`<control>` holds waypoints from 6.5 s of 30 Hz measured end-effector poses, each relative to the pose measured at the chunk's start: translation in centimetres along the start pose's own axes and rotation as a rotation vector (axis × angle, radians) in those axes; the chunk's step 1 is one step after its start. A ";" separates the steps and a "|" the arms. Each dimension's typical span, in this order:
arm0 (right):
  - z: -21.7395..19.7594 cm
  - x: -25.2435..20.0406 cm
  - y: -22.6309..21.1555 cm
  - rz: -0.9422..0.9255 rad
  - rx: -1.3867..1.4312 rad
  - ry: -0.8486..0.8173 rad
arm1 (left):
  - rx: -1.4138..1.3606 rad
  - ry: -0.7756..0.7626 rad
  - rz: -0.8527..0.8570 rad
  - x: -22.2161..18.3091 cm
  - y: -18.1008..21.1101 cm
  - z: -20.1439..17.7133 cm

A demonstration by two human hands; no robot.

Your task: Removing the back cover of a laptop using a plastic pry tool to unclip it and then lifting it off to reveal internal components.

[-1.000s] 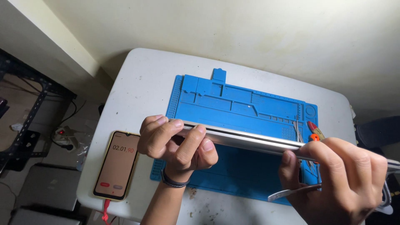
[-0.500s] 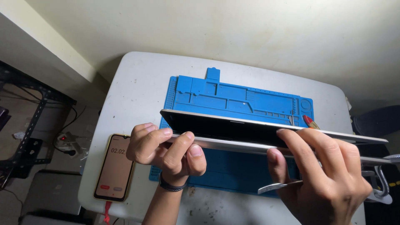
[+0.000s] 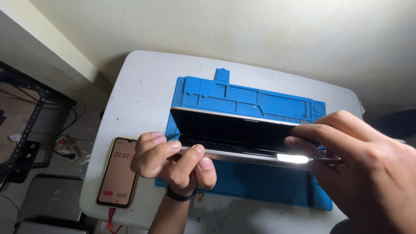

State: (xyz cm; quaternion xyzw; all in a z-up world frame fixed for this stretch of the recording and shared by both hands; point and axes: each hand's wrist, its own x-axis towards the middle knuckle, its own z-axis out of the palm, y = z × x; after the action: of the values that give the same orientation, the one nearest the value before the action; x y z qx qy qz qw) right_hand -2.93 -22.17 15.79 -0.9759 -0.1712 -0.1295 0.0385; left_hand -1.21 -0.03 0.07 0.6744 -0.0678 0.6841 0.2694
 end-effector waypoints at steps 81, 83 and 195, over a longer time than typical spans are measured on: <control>1.6 8.1 -5.1 -0.547 0.295 -0.172 | -0.113 0.179 -0.055 0.6 -0.5 1.6; 1.5 8.4 -5.1 -0.566 0.299 -0.169 | -0.101 0.158 -0.056 0.4 -0.5 1.4; 0.0 -0.1 6.1 -0.415 -0.160 0.176 | 0.052 -0.461 0.195 2.7 6.8 2.5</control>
State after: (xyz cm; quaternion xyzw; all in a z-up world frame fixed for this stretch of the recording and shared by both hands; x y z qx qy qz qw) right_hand -0.93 -27.88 15.54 -0.9048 -0.3533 -0.2323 -0.0516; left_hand -1.99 -6.12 4.71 0.8097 -0.1746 0.5363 0.1619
